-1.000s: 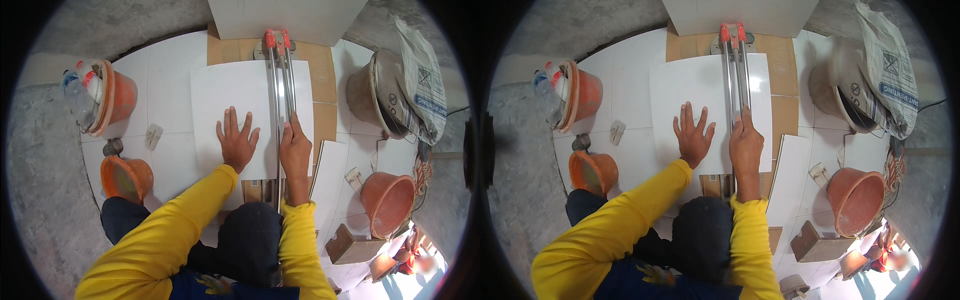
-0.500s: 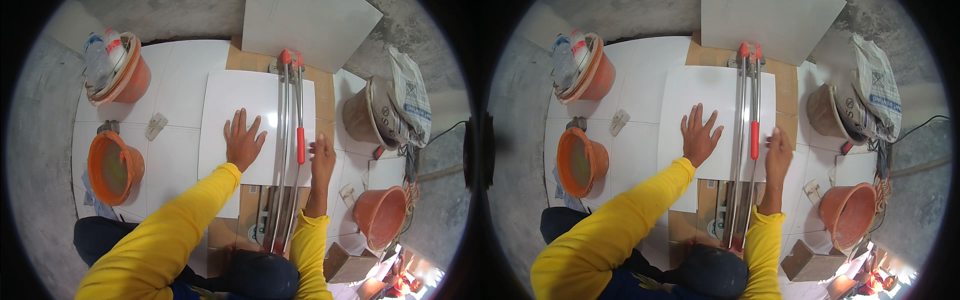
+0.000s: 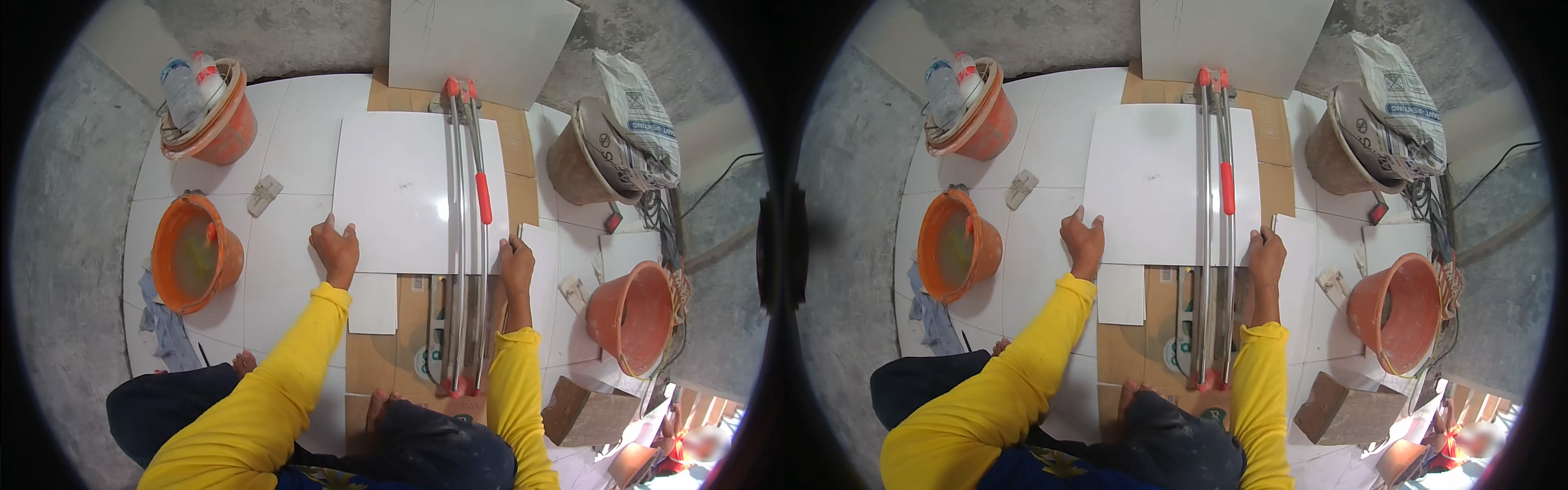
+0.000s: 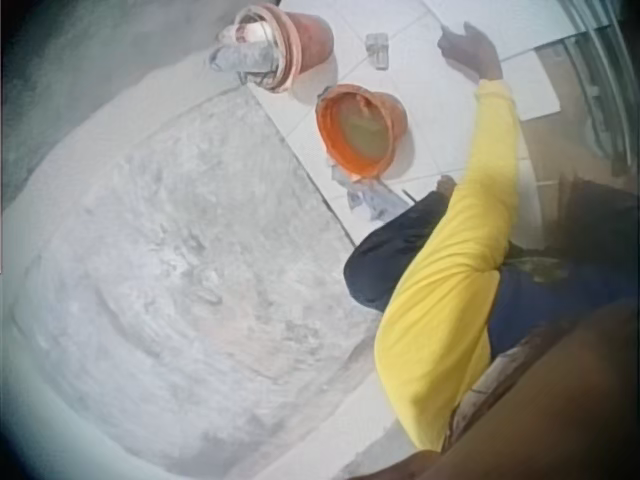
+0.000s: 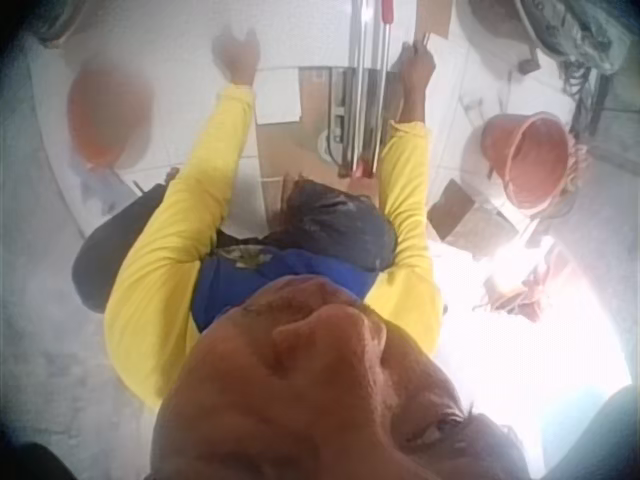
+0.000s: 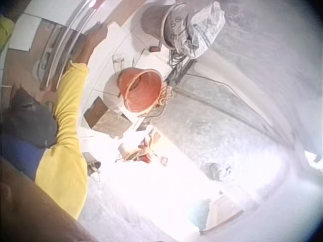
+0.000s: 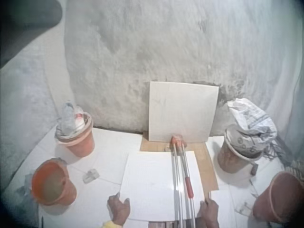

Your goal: The person measures and marks white ceramic tiles using a tape measure, marker, and metal ruler, then uses a manual tile cutter to score and snap the tiles. The person also measures the floor area and handles a power cord.

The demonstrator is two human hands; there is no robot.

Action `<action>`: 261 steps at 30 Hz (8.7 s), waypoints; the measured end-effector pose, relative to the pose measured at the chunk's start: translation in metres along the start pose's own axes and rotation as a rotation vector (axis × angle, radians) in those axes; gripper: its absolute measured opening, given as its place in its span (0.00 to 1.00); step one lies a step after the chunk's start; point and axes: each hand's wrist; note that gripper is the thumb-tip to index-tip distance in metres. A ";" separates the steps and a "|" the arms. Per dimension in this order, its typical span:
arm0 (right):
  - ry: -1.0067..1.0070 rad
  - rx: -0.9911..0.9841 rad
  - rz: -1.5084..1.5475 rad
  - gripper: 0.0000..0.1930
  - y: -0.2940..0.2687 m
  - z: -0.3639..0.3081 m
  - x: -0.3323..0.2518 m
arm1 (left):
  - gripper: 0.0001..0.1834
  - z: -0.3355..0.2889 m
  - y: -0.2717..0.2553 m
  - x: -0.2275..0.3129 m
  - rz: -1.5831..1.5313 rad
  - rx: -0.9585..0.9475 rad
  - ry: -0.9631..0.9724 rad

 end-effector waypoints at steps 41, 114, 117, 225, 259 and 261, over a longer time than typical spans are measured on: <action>-0.344 0.063 -0.101 0.27 0.018 0.006 -0.094 | 0.14 0.019 0.123 0.166 -1.122 -1.017 -0.529; 0.215 -0.511 0.347 0.22 -0.028 0.023 -0.140 | 0.49 -0.026 0.073 0.173 -1.121 -1.055 -0.506; 0.218 -0.479 0.390 0.20 -0.027 0.018 -0.140 | 0.53 -0.026 0.072 0.172 -1.113 -1.065 -0.479; 0.468 -0.029 1.442 0.35 0.004 -0.222 -0.144 | 0.36 -0.143 -0.132 0.031 -1.234 0.174 -0.402; -0.094 -0.171 0.210 0.21 0.079 -0.169 -0.116 | 0.27 -0.118 -0.282 -0.160 -0.213 -0.316 -0.639; -0.107 -0.153 0.187 0.21 0.094 -0.167 -0.109 | 0.28 -0.113 -0.280 -0.165 -0.176 -0.304 -0.630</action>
Point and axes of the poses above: each hand's wrist, its own z-axis towards the middle knuckle, its own y-axis out of the palm, x = y × z, and after that the axes turned 6 degrees about -z, right-handed
